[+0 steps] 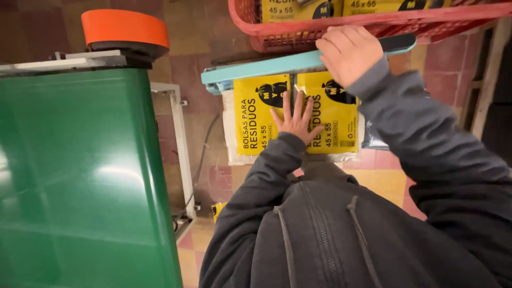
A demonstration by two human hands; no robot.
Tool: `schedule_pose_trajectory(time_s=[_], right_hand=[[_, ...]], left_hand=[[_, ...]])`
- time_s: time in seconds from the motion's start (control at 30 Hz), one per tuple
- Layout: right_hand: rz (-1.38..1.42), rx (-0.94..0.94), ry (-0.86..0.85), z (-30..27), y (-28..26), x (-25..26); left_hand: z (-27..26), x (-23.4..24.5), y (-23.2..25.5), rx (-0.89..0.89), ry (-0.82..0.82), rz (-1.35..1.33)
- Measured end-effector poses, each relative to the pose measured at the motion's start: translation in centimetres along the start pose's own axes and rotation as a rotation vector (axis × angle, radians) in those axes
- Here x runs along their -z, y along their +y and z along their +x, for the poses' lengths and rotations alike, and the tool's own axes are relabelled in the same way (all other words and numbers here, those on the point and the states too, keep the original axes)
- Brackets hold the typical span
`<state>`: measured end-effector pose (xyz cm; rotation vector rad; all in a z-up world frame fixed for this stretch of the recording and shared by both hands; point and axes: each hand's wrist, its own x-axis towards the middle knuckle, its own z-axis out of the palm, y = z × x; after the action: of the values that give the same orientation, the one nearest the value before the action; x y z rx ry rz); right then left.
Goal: The recorder folds black plastic bags, places them into yellow retail packaging, and seals them using a heat sealer.
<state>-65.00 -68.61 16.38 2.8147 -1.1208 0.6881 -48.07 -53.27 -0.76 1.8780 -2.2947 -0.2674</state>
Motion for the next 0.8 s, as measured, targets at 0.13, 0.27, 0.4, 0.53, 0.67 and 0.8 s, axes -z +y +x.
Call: schedule_pose_trajectory(time_s=[0.13, 0.27, 0.4, 0.53, 0.67, 0.8], right_hand=[[0.013, -0.117, -0.342, -0.6, 4.1, -5.0], [0.116, -0.291, -0.596, -5.1, 7.9, -13.1], [0.218, -0.313, -0.546, -7.0, 10.1, -16.4], [0.261, -0.287, -0.529, -7.1, 10.0, -15.7], [0.307, -0.279, -0.482, -6.3, 9.4, -14.2], [0.297, -0.273, -0.451, -6.4, 9.2, -14.1]], left_hand=[[0.2, -0.2, 0.2, 0.005, 0.024, 0.005], [0.3, -0.5, 0.3, 0.026, 0.035, -0.029], [0.4, -0.3, 0.7, 0.053, 0.008, -0.029], [0.7, -0.6, 0.8, 0.069, 0.031, -0.047], [1.0, -0.6, 1.1, 0.104, -0.017, -0.028], [1.2, -1.0, 1.1, 0.11, -0.013, -0.002]])
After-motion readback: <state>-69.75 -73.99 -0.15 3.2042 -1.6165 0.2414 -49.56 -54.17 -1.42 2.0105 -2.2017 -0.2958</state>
